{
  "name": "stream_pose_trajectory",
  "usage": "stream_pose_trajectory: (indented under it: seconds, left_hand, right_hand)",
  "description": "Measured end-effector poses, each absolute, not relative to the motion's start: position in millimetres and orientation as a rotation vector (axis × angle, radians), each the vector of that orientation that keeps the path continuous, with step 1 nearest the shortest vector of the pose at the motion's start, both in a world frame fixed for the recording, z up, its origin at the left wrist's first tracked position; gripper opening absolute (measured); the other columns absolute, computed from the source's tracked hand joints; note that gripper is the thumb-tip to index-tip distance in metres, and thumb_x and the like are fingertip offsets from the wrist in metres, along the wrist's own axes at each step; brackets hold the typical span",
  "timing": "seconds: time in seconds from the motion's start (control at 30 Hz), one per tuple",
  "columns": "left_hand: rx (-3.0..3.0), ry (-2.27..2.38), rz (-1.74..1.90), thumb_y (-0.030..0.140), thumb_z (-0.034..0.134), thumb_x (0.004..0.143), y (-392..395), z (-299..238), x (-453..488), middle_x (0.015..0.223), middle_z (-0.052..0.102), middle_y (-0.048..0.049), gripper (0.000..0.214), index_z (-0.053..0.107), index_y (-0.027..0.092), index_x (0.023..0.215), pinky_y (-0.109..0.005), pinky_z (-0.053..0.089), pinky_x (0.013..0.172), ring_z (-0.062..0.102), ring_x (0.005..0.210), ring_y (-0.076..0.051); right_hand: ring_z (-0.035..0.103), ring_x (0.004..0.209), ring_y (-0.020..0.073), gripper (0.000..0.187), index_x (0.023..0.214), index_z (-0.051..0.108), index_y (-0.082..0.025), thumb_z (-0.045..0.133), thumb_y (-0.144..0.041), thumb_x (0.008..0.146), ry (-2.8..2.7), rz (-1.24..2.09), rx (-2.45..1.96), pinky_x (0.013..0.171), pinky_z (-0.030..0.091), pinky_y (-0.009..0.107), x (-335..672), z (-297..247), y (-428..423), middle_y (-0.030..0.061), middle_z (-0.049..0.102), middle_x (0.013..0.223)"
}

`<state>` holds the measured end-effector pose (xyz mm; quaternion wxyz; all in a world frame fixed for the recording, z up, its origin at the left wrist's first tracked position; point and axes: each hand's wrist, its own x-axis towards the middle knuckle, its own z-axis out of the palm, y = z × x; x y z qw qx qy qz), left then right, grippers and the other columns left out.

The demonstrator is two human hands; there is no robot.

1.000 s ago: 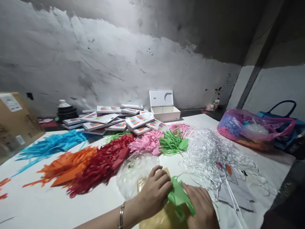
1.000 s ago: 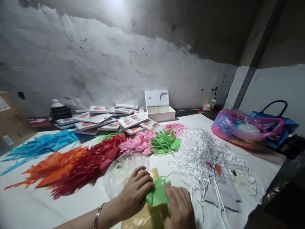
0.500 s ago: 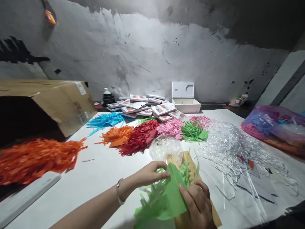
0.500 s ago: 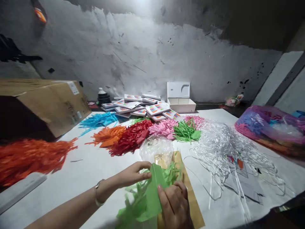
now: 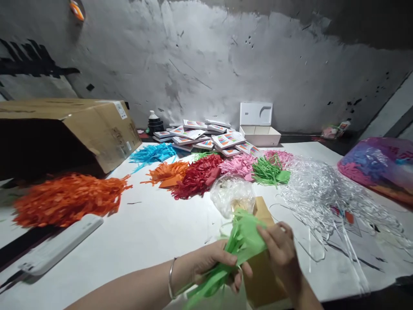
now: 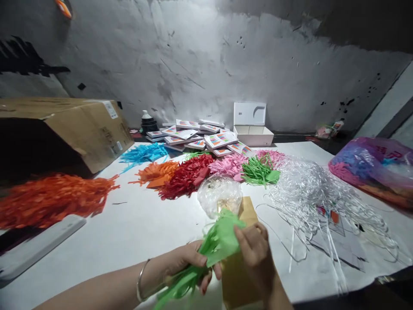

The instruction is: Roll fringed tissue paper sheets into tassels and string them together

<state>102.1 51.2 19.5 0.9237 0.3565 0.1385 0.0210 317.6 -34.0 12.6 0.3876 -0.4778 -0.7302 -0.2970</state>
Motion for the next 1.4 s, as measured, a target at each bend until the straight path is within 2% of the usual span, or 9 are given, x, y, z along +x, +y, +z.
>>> stream_pose_trajectory:
  seconds: [0.2,0.33,0.47,0.57,0.7,0.9,1.03,1.17,1.4]
  left_hand:
    - [0.831,0.339,0.077,0.037,0.085,0.069,55.3,25.1,91.3,0.055,0.065,-0.0007,0.033,0.068,0.011,0.079,-0.019,0.048,0.041,0.052,0.038,-0.008]
    - [1.073,0.592,0.094,0.04,0.081,0.075,78.1,5.2,34.8,0.065,0.069,-0.0012,0.037,0.063,0.015,0.095,-0.018,0.04,0.042,0.053,0.041,-0.008]
    - [1.531,1.015,0.148,0.031,0.068,0.084,95.6,-6.9,-34.7,0.076,0.07,-0.0006,0.03,0.062,0.017,0.11,-0.025,0.047,0.054,0.063,0.059,-0.016]
    - [2.076,1.244,0.432,0.025,0.058,0.089,87.9,-5.8,-57.1,0.107,0.072,-0.0087,0.036,0.059,0.019,0.124,-0.042,0.054,0.087,0.068,0.1,-0.028]
    - [2.641,0.862,0.517,0.025,0.059,0.093,56.4,-12.9,-32.7,0.139,0.06,-0.0139,0.044,0.053,0.022,0.136,-0.051,0.044,0.108,0.052,0.13,-0.033]
    - [2.741,0.66,0.347,0.025,0.066,0.091,36.9,-37.3,3.0,0.13,0.064,-0.0141,0.036,0.058,0.017,0.125,-0.05,0.048,0.101,0.056,0.118,-0.033]
    - [2.758,0.699,0.413,0.023,0.065,0.092,38.7,-41.7,3.5,0.124,0.066,-0.0131,0.03,0.059,0.018,0.12,-0.047,0.05,0.093,0.058,0.11,-0.032]
    - [2.736,0.748,0.475,0.021,0.062,0.092,35.4,-43.2,7.8,0.119,0.067,-0.0131,0.026,0.06,0.018,0.118,-0.046,0.051,0.091,0.058,0.107,-0.031]
    - [2.71,0.731,0.432,0.02,0.062,0.093,35.1,-40.3,5.5,0.122,0.067,-0.0126,0.022,0.061,0.017,0.115,-0.046,0.051,0.092,0.058,0.107,-0.03]
  right_hand:
    - [0.065,0.104,0.0265,0.045,0.134,0.064,-0.014,0.059,0.0,0.091,-1.775,-1.189,-1.35,0.097,0.05,0.046,355.2,39.2,-62.9,0.0122,0.07,0.1]
    - [0.06,0.127,0.0277,0.042,0.122,0.068,-0.005,0.037,0.003,0.095,-2.142,-0.823,-1.286,0.111,0.043,0.048,304.2,-0.8,-53.9,0.0165,0.071,0.125]
    - [0.066,0.117,0.0212,0.04,0.118,0.07,-0.01,0.035,-0.006,0.1,-2.093,-0.52,-1.305,0.113,0.041,0.041,243.9,-63.3,-39.6,0.0109,0.075,0.118]
    - [0.065,0.117,0.0224,0.034,0.118,0.07,-0.012,0.04,-0.016,0.103,-2.047,-0.399,-1.357,0.109,0.041,0.04,214.4,-87.7,-40.8,0.0105,0.073,0.122]
    - [0.062,0.122,0.0256,0.036,0.122,0.067,-0.016,0.044,-0.036,0.104,-2.042,-0.309,-1.456,0.107,0.039,0.042,195.3,-88.9,-45.7,0.0104,0.069,0.131]
    - [0.062,0.116,0.0368,0.042,0.124,0.065,-0.014,0.037,-0.039,0.105,-1.95,-0.448,-1.774,0.098,0.038,0.06,228.9,-90.8,-50.1,0.0205,0.067,0.13]
    - [0.063,0.109,0.0396,0.033,0.116,0.067,-0.016,0.044,-0.035,0.103,-1.624,-0.65,-2.018,0.087,0.043,0.058,275.5,-74.7,-66.7,0.0228,0.067,0.125]
    - [0.065,0.108,0.0315,0.028,0.124,0.065,-0.018,0.058,-0.017,0.097,-1.828,-0.557,-1.71,0.094,0.044,0.049,273.5,-44.1,-71.3,0.016,0.071,0.118]
    - [0.065,0.096,0.0211,0.032,0.104,0.068,-0.014,0.036,-0.01,0.104,-2.154,-0.078,-1.278,0.099,0.04,0.04,223.9,-47.2,-37.6,0.0074,0.074,0.098]
